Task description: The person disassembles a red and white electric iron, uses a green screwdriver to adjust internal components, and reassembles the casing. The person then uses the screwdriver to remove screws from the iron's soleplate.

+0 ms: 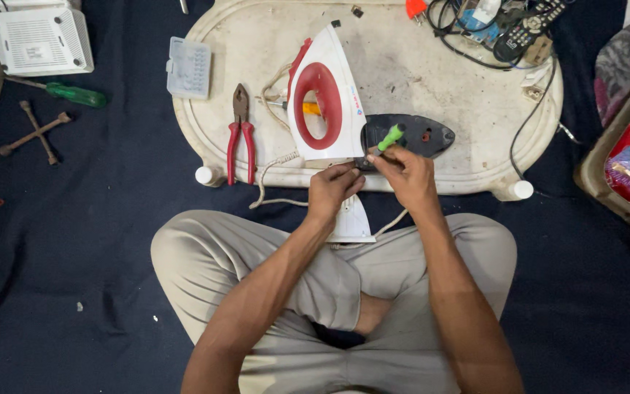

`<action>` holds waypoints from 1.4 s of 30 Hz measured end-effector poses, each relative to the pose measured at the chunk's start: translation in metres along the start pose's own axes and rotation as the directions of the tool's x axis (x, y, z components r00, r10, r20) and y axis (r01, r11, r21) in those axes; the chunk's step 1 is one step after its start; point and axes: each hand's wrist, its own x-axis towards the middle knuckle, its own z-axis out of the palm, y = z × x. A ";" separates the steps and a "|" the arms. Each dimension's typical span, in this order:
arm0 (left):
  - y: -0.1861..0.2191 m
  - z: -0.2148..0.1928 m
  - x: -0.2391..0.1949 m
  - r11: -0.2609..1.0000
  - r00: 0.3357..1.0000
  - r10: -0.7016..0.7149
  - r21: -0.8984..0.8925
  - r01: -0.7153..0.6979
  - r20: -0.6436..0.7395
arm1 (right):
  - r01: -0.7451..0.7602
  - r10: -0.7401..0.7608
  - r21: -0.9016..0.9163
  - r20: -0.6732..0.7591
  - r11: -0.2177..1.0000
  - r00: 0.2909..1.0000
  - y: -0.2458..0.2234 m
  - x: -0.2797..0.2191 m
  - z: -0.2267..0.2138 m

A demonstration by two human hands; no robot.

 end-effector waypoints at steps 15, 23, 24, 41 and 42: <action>-0.004 0.000 0.010 1.000 0.995 -0.009 0.021 0.011 -0.099 | -0.066 0.064 0.044 0.039 0.997 0.997 -0.002 -0.002 0.000; 0.019 -0.002 -0.002 0.737 0.997 -0.021 0.675 -0.038 0.078 | 0.244 -0.240 -0.056 0.068 0.968 0.968 -0.014 -0.003 -0.004; 0.030 -0.003 -0.007 0.463 0.989 -0.054 0.881 -0.094 0.134 | 0.234 -0.230 -0.049 0.074 0.971 0.970 -0.015 -0.002 -0.004; 0.102 0.048 -0.031 0.206 0.496 0.473 0.456 -0.866 0.728 | 0.180 -0.170 -0.107 0.094 0.978 0.981 0.003 0.002 -0.006; 0.100 0.047 -0.031 0.232 0.514 0.464 0.461 -0.857 0.721 | 0.214 -0.207 -0.077 0.090 0.974 0.974 0.003 0.002 -0.006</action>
